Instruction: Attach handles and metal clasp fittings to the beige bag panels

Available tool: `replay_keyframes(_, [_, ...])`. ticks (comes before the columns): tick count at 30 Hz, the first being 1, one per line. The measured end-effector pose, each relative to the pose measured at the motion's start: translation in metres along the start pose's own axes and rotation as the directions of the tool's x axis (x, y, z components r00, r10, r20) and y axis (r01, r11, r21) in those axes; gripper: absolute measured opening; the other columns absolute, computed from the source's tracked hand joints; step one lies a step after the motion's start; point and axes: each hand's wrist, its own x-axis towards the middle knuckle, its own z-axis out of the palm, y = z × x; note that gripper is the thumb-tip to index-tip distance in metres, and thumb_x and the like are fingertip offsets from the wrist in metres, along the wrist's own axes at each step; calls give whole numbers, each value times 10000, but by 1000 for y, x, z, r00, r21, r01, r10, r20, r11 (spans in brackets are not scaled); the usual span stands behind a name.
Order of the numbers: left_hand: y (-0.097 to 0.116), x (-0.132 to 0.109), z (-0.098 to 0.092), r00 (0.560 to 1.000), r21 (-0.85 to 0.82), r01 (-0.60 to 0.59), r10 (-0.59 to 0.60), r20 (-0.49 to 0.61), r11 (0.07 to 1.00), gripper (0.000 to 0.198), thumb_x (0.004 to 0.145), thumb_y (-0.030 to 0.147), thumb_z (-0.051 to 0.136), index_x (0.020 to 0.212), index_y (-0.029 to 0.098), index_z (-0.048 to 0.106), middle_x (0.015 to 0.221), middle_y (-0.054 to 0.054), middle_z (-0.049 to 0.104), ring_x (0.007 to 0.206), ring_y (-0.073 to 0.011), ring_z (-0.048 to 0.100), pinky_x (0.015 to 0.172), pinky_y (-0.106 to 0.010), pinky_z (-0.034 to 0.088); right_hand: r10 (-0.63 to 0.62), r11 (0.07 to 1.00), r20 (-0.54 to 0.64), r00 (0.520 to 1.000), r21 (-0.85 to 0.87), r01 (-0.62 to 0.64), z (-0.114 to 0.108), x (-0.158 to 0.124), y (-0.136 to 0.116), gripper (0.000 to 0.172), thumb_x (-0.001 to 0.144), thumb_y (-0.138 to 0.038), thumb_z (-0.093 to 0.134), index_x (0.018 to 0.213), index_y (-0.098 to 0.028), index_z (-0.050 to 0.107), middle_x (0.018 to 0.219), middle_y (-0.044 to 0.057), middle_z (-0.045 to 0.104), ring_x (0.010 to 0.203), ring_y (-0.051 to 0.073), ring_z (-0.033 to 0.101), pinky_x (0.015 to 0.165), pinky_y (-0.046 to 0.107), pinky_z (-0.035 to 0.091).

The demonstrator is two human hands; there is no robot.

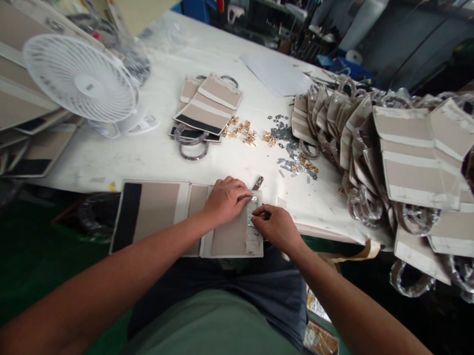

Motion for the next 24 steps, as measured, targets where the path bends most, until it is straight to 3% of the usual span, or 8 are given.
replay_keyframes(3, [0,0,0,1000,-2,-1,1,-2,1000,131,1000,328,677,1017,301,804,1086,-7,761,1082,-255,586,868,-428,391,-51,993,-31,998,-105,47,3,-3,-2,187,833,-345,681,936,-215,768,683,-16,699,582,159,646,548,260,479])
replay_keyframes(10, [0,-1,1,1000,4,-12,12,0,1000,137,1002,339,673,1018,282,796,1093,-23,759,1071,-263,585,873,-429,393,-24,992,-75,997,-126,15,9,-6,-6,153,829,-309,644,902,-217,743,624,-24,697,550,171,647,574,278,466])
replay_keyframes(19, [-1,0,1,1000,3,-19,19,4,1000,143,1002,338,668,1034,280,794,1103,-33,756,1081,-269,582,877,-431,400,-171,930,-99,980,-345,127,11,-1,-9,141,830,-234,620,878,-220,753,775,13,750,710,190,672,669,292,452])
replay_keyframes(24, [0,0,1,1000,-1,-10,10,8,1000,150,1002,336,662,1040,286,799,1103,-41,754,1085,-270,579,891,-437,404,-85,970,-80,993,-235,65,10,-1,-6,116,827,-272,657,887,-225,744,752,-1,739,639,171,652,611,273,454])
